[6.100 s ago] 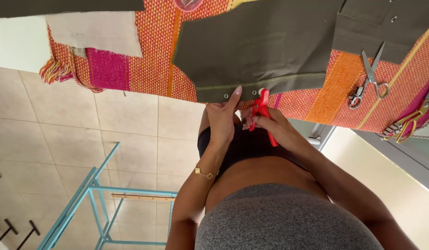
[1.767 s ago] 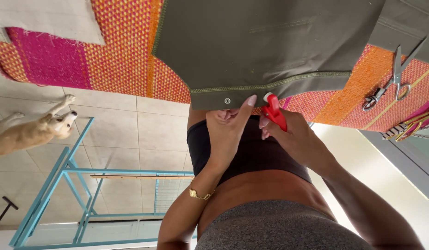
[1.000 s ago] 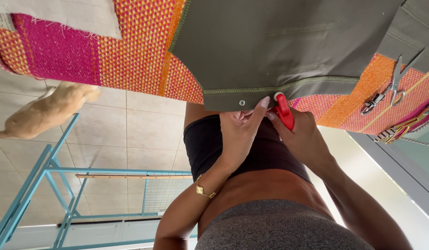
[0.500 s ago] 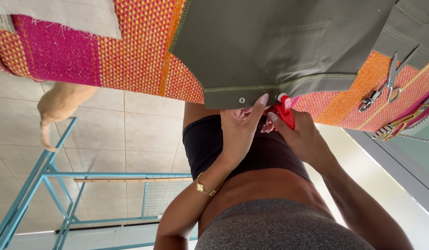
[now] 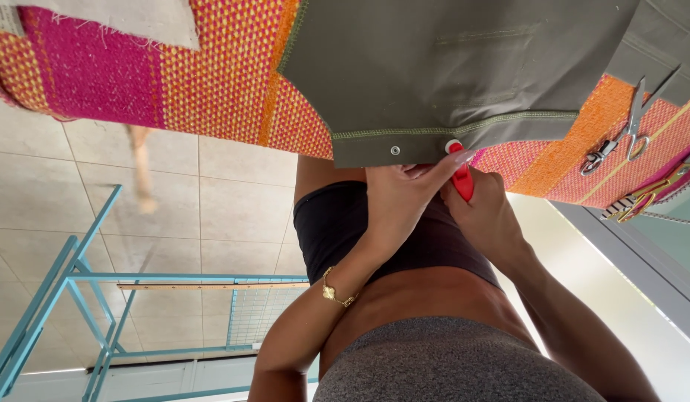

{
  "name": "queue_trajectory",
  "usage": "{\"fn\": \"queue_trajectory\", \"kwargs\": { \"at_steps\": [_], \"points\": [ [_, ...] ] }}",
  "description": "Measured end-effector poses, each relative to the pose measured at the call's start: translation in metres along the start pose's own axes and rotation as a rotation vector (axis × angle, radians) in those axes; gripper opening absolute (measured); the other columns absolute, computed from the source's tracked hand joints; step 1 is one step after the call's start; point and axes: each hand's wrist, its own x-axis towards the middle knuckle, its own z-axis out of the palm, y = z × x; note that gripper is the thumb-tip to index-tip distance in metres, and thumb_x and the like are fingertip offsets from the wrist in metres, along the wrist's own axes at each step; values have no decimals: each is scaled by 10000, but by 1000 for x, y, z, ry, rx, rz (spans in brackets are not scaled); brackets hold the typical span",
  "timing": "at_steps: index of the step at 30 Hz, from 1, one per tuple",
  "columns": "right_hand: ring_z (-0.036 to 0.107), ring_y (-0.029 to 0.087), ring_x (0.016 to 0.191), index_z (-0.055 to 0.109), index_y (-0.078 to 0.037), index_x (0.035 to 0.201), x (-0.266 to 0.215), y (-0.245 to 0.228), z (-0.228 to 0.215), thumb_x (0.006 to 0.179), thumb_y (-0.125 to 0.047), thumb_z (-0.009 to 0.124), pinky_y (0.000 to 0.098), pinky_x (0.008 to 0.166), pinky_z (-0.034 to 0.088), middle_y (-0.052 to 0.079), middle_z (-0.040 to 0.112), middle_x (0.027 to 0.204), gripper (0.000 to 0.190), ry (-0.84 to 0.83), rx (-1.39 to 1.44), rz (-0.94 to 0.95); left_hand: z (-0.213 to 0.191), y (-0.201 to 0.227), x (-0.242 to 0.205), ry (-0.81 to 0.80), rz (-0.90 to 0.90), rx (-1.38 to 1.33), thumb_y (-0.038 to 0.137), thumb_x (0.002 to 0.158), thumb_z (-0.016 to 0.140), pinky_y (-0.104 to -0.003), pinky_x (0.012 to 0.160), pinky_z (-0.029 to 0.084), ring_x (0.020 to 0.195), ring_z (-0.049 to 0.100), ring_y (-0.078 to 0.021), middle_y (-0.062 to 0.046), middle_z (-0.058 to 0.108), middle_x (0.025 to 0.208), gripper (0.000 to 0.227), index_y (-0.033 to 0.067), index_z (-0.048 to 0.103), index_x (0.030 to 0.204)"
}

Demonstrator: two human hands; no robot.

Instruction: Attaching metal snap fasteners to fabric pieces using a hand-held snap press tool.

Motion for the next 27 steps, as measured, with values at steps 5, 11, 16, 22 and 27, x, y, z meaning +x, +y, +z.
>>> {"fn": "queue_trajectory", "kwargs": {
  "at_steps": [5, 11, 16, 22, 27],
  "points": [
    [737, 456, 837, 631, -36, 809, 5, 3, 10, 984, -456, 757, 573, 785, 575, 244, 679, 800, 472, 32, -20, 37, -7, -8, 8, -46, -74, 93, 266, 820, 939, -390, 962, 658, 1054, 804, -275, -186, 824, 1068, 463, -45, 796, 1131],
    [664, 391, 680, 589, -27, 751, 3, -15, 3, 995, -406, 758, 511, 731, 551, 247, 597, 693, 481, 17, 46, -24, -11, -12, 12, -86, -213, 204, 403, 822, 923, -379, 936, 664, 1058, 813, -238, -116, 841, 1079, 485, 62, 825, 1152],
    [659, 399, 681, 561, -27, 745, -9, -37, 2, 1017, -463, 772, 543, 738, 527, 241, 567, 684, 556, 49, 77, -34, -12, -18, 12, -76, -287, 146, 364, 790, 953, -450, 777, 682, 972, 819, -267, -177, 831, 1048, 517, 47, 826, 1178],
    [781, 301, 993, 719, -165, 1037, -39, -42, -36, 1074, -455, 651, 442, 944, 553, 102, 802, 929, 301, -223, 212, -169, -19, 25, 6, 59, -391, -330, 434, 905, 804, -650, 1069, 525, 1225, 643, -537, -617, 527, 1304, 917, -333, 538, 1333],
    [623, 293, 1221, 568, 36, 1393, -7, 108, -65, 1228, 49, 587, 368, 1055, 490, 189, 642, 1331, 167, 344, 141, -544, -18, 0, -3, -171, -82, -174, 256, 1006, 770, -507, 1119, 650, 1197, 788, -445, -133, 742, 1257, 490, 22, 608, 1404]
  ]
}}
